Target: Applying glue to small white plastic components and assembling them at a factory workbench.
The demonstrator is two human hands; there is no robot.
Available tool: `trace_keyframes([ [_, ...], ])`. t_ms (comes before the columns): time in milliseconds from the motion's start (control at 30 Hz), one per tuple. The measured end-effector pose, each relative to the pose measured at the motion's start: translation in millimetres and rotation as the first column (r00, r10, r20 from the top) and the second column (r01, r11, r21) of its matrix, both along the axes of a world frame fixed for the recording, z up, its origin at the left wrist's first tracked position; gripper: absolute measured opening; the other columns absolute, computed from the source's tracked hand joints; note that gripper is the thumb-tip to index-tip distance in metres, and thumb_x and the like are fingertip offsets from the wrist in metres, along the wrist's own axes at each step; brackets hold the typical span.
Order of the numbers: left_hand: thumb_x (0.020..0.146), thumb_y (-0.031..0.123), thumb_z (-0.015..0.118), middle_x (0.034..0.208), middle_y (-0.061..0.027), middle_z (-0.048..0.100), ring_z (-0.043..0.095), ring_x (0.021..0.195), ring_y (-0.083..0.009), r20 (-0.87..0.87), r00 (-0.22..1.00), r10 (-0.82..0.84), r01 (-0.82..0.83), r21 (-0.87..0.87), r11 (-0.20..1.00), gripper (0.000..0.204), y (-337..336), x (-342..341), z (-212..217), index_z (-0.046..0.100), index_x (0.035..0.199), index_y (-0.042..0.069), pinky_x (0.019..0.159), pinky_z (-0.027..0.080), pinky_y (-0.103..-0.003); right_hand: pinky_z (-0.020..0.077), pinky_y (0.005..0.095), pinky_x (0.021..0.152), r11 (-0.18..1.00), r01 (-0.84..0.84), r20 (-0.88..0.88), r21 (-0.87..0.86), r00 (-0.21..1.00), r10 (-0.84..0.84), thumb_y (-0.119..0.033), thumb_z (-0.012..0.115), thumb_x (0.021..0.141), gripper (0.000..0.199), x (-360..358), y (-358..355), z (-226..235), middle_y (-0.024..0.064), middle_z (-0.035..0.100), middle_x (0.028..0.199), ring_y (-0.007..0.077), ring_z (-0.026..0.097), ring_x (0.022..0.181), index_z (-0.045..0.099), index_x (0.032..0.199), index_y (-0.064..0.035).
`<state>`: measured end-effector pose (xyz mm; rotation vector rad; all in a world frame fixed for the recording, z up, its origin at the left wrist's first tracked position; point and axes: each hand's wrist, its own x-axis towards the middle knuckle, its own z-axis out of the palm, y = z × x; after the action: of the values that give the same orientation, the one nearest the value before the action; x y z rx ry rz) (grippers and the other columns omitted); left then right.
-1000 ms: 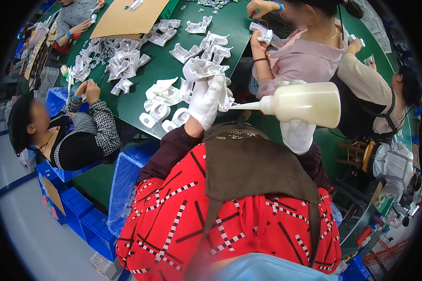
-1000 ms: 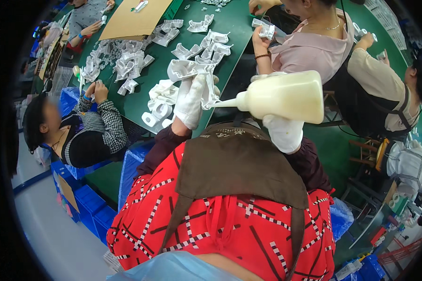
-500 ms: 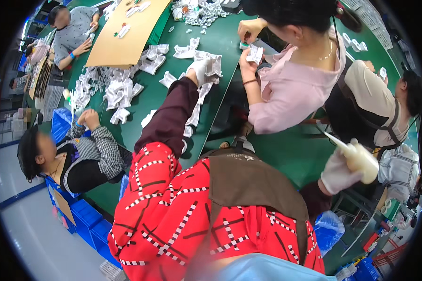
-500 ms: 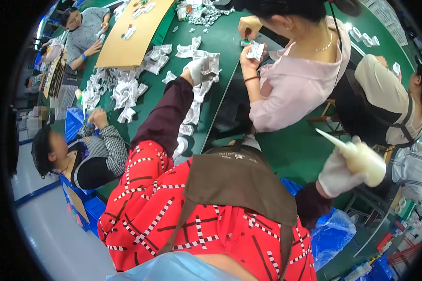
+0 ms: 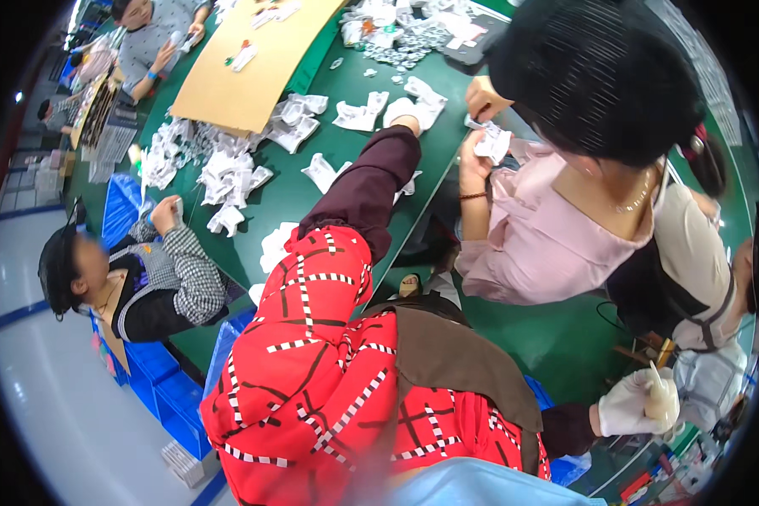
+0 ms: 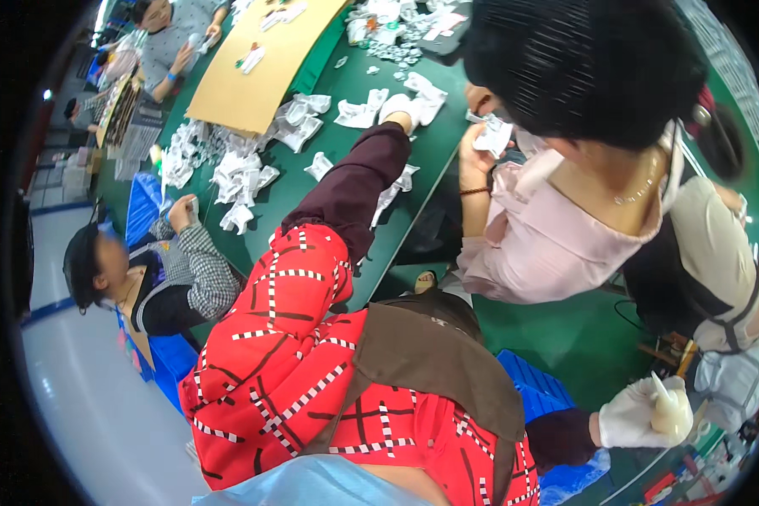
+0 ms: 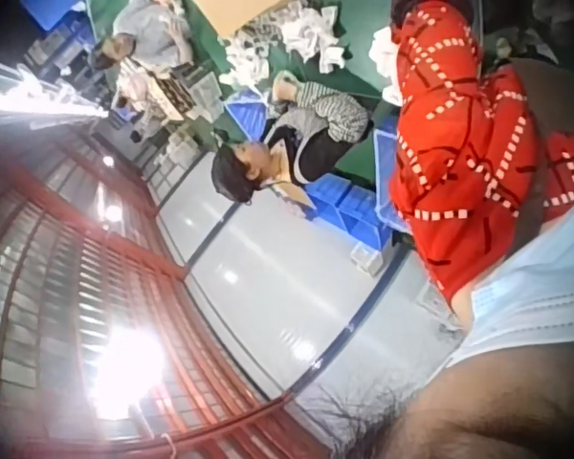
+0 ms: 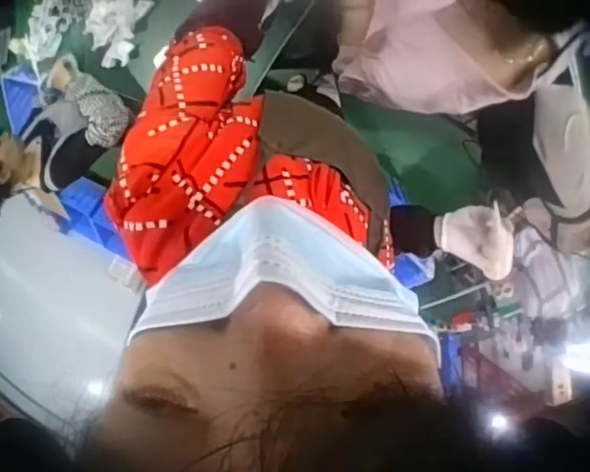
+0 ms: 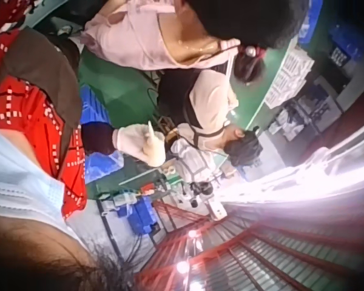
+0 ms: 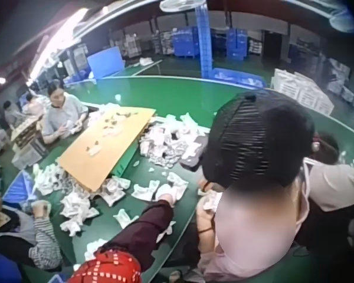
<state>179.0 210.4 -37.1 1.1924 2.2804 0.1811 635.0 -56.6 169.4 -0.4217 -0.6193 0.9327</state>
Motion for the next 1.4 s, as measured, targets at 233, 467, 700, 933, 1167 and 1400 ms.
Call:
trace_keyframes([
  [233, 0.071, 0.033, 0.055, 0.099, -0.0122, 0.055, 0.055, 0.086, -0.0269, -0.038, 0.957, 0.289, -0.247, 0.418, 0.874, 0.028, -66, -89, -3, 0.062, 0.089, 0.012, 0.078, 0.042, -0.035, 0.0444, 0.0276, 0.069, 0.999, -0.031, 0.031, 0.028, 0.999, 0.030, -0.030, 0.063, 0.070, 0.038, 9, 10, 7, 0.0108, 0.045, 0.101, 0.0218, 0.046, 0.090, 0.049, 0.092, -0.0019],
  [467, 0.071, 0.031, 0.053, 0.107, -0.0134, 0.048, 0.051, 0.096, -0.0281, -0.479, 0.873, 0.094, -0.074, 0.061, 0.995, 0.040, -122, -180, -13, 0.048, 0.106, 0.011, 0.079, 0.043, -0.036, 0.0424, 0.0382, 0.084, 0.995, 0.096, 0.063, -0.022, 0.993, -0.095, -0.029, 0.061, 0.070, 0.058, 10, 1, 16, 0.0168, 0.044, 0.113, 0.0262, 0.048, 0.094, 0.038, 0.109, 0.0071],
  [700, 0.069, 0.031, 0.062, 0.111, -0.0069, 0.049, 0.049, 0.103, -0.0230, -0.459, 0.881, 0.110, -0.189, -0.129, 0.973, 0.043, -139, -185, 7, 0.050, 0.108, 0.015, 0.079, 0.044, -0.037, 0.0473, 0.0258, 0.074, 0.994, 0.102, 0.282, 0.029, 0.954, -0.106, -0.013, 0.048, 0.081, 0.028, -1, -13, 32, 0.0097, 0.044, 0.104, 0.0166, 0.046, 0.088, 0.038, 0.103, 0.0020],
  [933, 0.064, 0.041, 0.063, 0.103, -0.0061, 0.049, 0.046, 0.101, -0.0230, -0.551, 0.829, 0.092, -0.162, -0.081, 0.983, 0.042, -186, -180, 20, 0.060, 0.097, 0.015, 0.081, 0.040, -0.035, 0.0481, 0.0279, 0.078, 0.996, -0.036, 0.070, 0.077, 0.997, 0.031, -0.009, 0.045, 0.082, 0.029, 11, -44, 39, 0.0109, 0.044, 0.104, 0.0194, 0.046, 0.093, 0.036, 0.106, 0.0049],
  [1167, 0.058, 0.028, 0.073, 0.082, -0.0115, 0.061, 0.058, 0.072, -0.0191, -0.018, 0.962, 0.273, -0.160, 0.774, 0.613, 0.045, -216, -178, 85, 0.060, 0.087, -0.003, 0.066, 0.045, -0.029, 0.0445, 0.0398, 0.085, 0.934, -0.258, 0.004, 0.246, 0.964, 0.265, -0.022, 0.051, 0.080, 0.039, 14, -60, 33, 0.0128, 0.044, 0.111, 0.0250, 0.045, 0.104, 0.039, 0.107, 0.0048],
  [1400, 0.079, 0.018, 0.052, 0.066, -0.0020, 0.048, 0.048, 0.051, -0.0099, 0.832, 0.388, -0.395, -0.624, 0.553, 0.552, 0.035, -292, -102, 139, 0.047, 0.106, -0.003, 0.042, 0.040, -0.023, 0.0475, 0.0373, 0.076, 0.981, -0.125, 0.220, 0.149, 0.971, 0.090, -0.017, 0.047, 0.081, 0.019, -39, -62, 51, 0.0078, 0.043, 0.087, 0.0191, 0.046, 0.079, 0.041, 0.092, -0.0026],
])
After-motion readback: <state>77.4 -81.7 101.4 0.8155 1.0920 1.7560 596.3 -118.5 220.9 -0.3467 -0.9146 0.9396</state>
